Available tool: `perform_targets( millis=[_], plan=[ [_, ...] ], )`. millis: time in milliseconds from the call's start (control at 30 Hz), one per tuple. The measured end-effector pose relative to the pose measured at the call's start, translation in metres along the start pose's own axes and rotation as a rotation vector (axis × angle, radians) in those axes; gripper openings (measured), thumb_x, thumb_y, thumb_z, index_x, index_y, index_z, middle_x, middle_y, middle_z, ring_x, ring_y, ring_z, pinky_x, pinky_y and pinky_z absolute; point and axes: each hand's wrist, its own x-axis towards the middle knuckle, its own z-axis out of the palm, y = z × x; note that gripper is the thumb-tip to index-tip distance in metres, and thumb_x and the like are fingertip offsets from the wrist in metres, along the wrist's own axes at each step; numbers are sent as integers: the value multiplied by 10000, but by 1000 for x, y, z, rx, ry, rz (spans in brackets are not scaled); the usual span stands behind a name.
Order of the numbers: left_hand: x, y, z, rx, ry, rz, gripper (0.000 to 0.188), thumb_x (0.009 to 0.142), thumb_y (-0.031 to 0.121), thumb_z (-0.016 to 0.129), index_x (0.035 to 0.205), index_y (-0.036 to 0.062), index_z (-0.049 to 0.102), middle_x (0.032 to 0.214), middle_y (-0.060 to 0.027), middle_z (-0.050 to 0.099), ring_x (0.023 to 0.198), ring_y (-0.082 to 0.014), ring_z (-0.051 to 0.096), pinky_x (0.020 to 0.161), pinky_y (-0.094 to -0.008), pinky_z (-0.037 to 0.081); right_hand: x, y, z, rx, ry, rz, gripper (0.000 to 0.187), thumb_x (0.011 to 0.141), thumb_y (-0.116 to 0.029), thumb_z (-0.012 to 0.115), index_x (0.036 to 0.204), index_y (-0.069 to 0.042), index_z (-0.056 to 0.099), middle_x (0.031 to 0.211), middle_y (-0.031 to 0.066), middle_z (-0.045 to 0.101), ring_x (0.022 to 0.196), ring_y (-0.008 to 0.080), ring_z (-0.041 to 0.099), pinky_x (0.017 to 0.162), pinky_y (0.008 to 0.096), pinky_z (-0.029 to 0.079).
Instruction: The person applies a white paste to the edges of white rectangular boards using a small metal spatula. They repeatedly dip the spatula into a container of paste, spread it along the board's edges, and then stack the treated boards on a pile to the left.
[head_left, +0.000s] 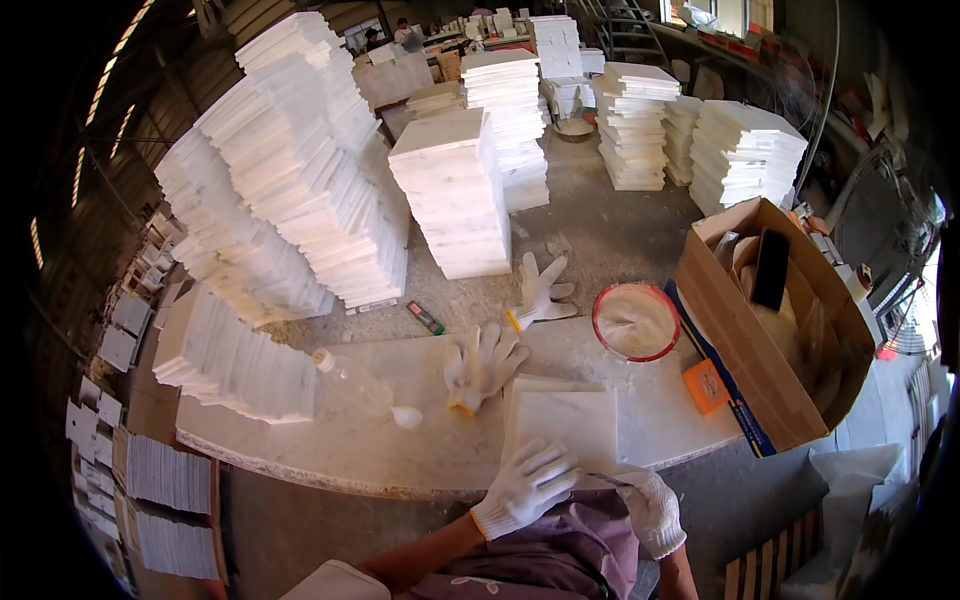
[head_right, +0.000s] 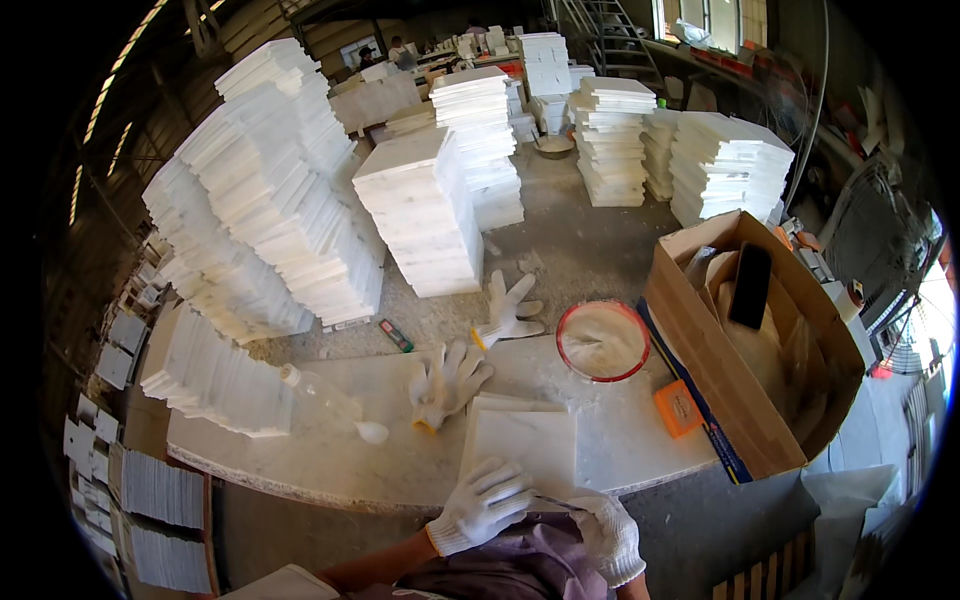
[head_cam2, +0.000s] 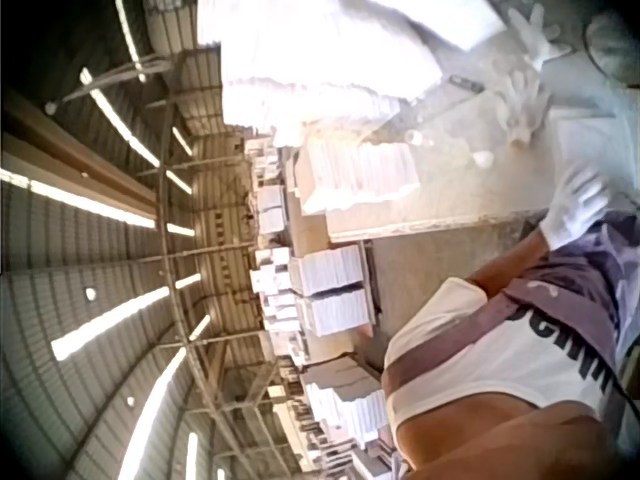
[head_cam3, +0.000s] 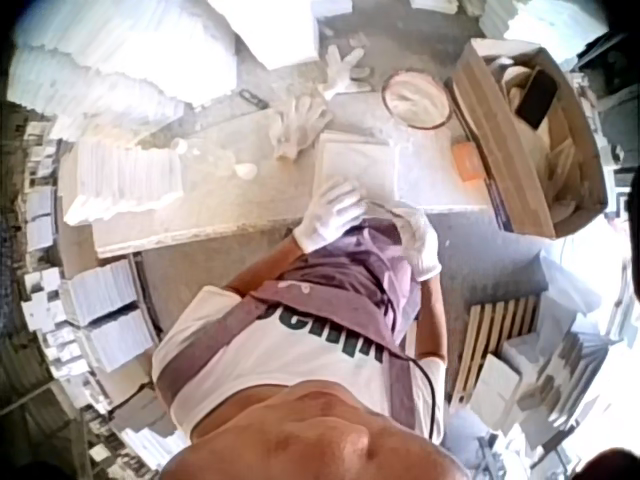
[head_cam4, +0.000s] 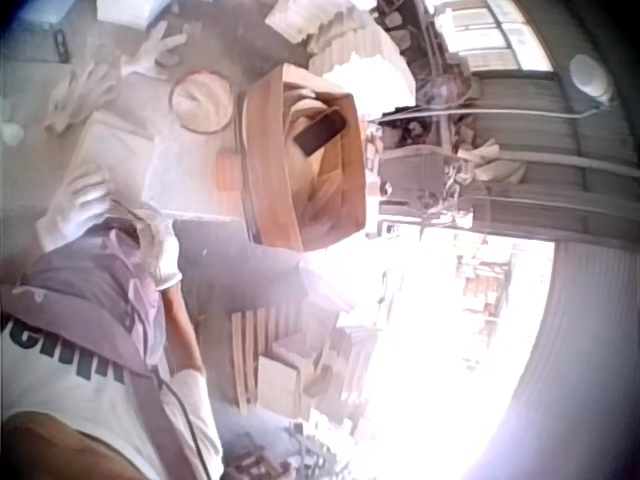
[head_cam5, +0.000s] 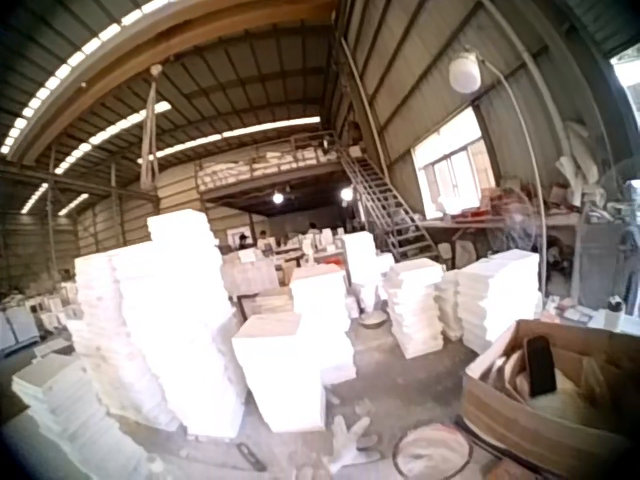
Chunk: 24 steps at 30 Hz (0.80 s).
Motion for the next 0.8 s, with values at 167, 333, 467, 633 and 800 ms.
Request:
perform_targets(
  millis=[167,333,467,633,800],
  plan=[
    [-3,-5,4,-19,19,9,418,703,178,785,1118,173,730,1229,-17,660,1223,-231,574,1070,-479,442,-6,30,-1,345,106,188,215,983,-49,524,1162,-2,633,853,44,665,761,94,619,743,264,520],
    [-4,-5,5,-46,56,21,370,727,145,761,1094,166,731,1196,-15,658,1186,-230,590,1056,-482,461,13,38,-11,509,146,298,365,975,-54,557,1338,-26,594,895,13,651,742,84,591,683,240,513],
    [-1,-3,7,-28,84,17,355,705,153,781,1058,161,742,1149,-17,678,1151,-243,612,1036,-492,465,33,51,-23,351,123,288,339,952,-58,607,1287,-20,636,960,33,674,736,82,581,686,246,507],
    [0,-5,13,-31,96,66,398,678,121,809,1065,181,740,1160,-8,676,1157,-247,613,1023,-493,470,69,33,-25,232,-62,305,315,923,-73,591,1220,1,667,942,61,684,722,114,594,692,275,510],
    [-2,-6,12,-11,90,47,370,694,134,788,1059,177,742,1138,-16,683,1162,-244,605,1014,-491,472,90,34,-7,94,-170,259,309,905,-130,611,1186,-28,689,926,107,677,689,161,610,687,319,509]
  ],
)
